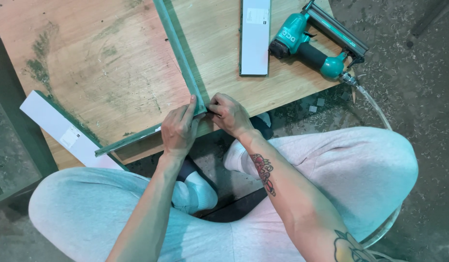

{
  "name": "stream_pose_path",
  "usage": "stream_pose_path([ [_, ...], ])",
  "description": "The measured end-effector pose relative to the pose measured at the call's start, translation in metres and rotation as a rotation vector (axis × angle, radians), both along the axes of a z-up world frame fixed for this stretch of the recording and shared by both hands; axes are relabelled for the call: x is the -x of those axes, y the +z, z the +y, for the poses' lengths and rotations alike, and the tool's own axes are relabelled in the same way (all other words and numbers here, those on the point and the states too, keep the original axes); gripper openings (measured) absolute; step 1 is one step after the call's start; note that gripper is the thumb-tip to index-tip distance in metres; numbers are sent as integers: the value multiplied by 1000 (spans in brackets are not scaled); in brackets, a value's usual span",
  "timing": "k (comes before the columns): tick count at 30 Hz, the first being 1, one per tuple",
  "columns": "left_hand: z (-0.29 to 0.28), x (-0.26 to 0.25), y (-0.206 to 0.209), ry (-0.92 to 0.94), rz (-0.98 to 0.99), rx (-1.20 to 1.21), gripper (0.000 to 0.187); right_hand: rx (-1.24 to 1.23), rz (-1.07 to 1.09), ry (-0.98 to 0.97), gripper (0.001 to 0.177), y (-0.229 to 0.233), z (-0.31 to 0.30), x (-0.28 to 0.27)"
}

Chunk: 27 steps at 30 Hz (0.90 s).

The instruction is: Assembling a wooden frame by aligning strips and fastening them with a pneumatic nail gun

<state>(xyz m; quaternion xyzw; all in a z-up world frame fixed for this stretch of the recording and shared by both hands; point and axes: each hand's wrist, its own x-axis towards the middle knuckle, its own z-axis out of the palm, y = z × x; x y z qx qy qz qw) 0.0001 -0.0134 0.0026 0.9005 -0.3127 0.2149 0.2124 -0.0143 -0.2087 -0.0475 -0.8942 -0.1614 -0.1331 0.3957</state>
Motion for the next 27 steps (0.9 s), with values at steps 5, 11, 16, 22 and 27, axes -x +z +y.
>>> stream_pose_path([
  [5, 2, 0, -4, 1, 16, -20, 51, 8, 38, -12, 10, 5, 0, 0],
  [11, 1, 0, 3, 5, 88, -39, 50, 22, 53, 5, 9, 11, 1, -1],
  [16, 3, -1, 4, -5, 128, -66, 50, 44, 46, 24, 9, 10, 1, -2],
  [22, 11, -3, 0, -42, 132, -115, 53, 125, -16, 19, 17, -3, 7, 0],
  [27, 11, -4, 7, -57, 129, -171, 53, 130, -72, -27, 10, -8, 12, 4],
])
